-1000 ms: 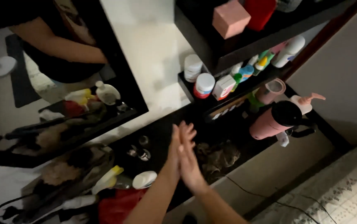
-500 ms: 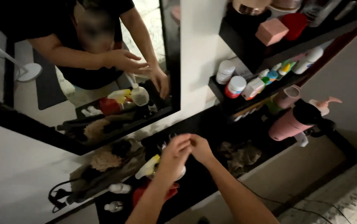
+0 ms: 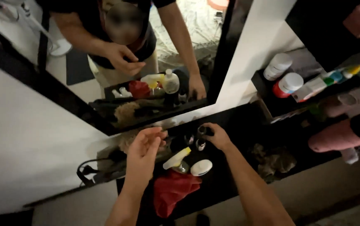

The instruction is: Cleaning hair tools and organizing cosmetic products on a vanity shelf.

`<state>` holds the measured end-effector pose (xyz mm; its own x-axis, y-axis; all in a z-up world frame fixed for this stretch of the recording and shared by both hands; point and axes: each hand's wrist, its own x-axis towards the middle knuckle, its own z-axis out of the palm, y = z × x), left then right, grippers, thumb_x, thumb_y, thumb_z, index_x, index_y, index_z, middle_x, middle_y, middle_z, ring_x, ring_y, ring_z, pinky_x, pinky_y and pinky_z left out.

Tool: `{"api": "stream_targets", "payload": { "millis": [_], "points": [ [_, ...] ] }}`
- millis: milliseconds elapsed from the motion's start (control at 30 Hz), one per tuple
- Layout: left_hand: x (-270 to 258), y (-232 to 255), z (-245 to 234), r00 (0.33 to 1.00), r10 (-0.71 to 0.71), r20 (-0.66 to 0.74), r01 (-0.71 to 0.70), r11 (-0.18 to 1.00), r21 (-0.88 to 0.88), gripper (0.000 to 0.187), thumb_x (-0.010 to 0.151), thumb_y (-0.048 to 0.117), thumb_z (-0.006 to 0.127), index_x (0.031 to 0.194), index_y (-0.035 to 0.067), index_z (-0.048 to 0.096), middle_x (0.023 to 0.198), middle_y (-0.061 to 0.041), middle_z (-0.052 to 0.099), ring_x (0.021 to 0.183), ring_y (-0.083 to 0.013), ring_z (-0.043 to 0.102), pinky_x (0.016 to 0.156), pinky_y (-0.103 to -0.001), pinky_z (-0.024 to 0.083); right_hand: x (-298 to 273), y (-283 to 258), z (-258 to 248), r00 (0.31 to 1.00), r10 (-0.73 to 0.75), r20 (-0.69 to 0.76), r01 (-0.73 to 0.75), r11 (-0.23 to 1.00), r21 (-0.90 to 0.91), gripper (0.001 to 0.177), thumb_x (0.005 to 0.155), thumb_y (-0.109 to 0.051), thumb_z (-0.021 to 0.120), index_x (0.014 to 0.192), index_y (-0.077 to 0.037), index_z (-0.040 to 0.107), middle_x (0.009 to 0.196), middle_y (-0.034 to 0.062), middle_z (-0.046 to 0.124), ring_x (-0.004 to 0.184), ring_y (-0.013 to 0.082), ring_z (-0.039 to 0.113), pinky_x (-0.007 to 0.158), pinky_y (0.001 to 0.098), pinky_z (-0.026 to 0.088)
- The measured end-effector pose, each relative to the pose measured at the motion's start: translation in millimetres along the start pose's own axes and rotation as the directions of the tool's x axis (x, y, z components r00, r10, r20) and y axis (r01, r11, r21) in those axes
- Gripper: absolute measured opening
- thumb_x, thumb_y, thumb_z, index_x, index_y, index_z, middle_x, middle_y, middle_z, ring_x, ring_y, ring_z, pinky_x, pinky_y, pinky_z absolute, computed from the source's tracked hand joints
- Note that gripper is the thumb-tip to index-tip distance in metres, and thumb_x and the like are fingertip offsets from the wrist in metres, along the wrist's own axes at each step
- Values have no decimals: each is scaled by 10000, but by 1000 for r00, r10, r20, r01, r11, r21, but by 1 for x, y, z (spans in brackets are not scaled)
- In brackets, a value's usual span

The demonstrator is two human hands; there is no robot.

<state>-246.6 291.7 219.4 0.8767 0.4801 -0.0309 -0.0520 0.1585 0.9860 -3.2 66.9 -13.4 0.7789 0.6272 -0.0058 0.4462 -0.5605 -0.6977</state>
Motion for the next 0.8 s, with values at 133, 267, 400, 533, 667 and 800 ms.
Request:
{"api": "stream_targets", "payload": {
  "millis": [133, 267, 400, 533, 667, 800],
  "points": [
    [-3, -25, 20, 998, 63, 17, -63, 998, -13, 252, 1017, 95, 588, 1255, 52, 657, 1148, -108, 721, 999, -182, 688, 907, -347, 564, 3, 7, 8, 982, -33, -184, 58, 989, 136, 589, 771, -169, 853, 1297, -92, 599, 1263, 182, 643, 1159, 333, 634, 1005, 405, 505],
    [3, -14, 62, 996, 29, 82, -35, 997, 69, 248, 1024, 108, 587, 1256, 59, 658, 1204, -124, 713, 1116, -213, 707, 983, -368, 566, -23, -68, -39, 932, 63, -356, 58, 946, 319, 563, 809, -172, 816, 1310, -69, 581, 1203, 154, 689, 1060, 286, 685, 927, 375, 544],
    [17, -10, 101, 964, 182, 196, -243, 898, 366, 438, 992, 153, 660, 1409, 66, 557, 1402, -134, 617, 1280, -272, 599, 1020, -413, 495, -64, -155, -98, 867, 76, -492, 45, 972, 229, 525, 847, -180, 818, 1286, -41, 565, 1109, 119, 721, 933, 251, 712, 807, 353, 573],
    [23, -12, 142, 929, 62, 364, -107, 989, 103, 678, 943, 213, 717, 1542, 147, 406, 1476, -68, 513, 1358, -219, 515, 1082, -384, 451, -96, -180, -132, 853, -51, -520, 151, 977, 153, 468, 859, -146, 804, 1265, -45, 595, 1090, 110, 720, 960, 230, 734, 802, 351, 590],
    [25, -53, 173, 932, 26, 362, 5, 996, -85, 610, 921, 249, 733, 1480, 109, 535, 1318, -79, 690, 1223, -204, 664, 1008, -360, 548, -119, -159, -168, 854, -146, -499, 282, 936, 209, 501, 829, -128, 803, 1285, -47, 611, 1205, 131, 669, 1056, 247, 708, 853, 355, 589],
    [22, -53, 191, 954, 21, 300, 4, 997, -79, 549, 961, 217, 740, 1466, 82, 571, 1172, -81, 718, 1089, -176, 676, 937, -303, 527, -146, -45, -150, 830, 152, -537, -214, 975, -56, 636, 824, -368, 804, 1336, -48, 602, 1280, 183, 618, 1154, 352, 619, 952, 458, 529]
  ]
}}
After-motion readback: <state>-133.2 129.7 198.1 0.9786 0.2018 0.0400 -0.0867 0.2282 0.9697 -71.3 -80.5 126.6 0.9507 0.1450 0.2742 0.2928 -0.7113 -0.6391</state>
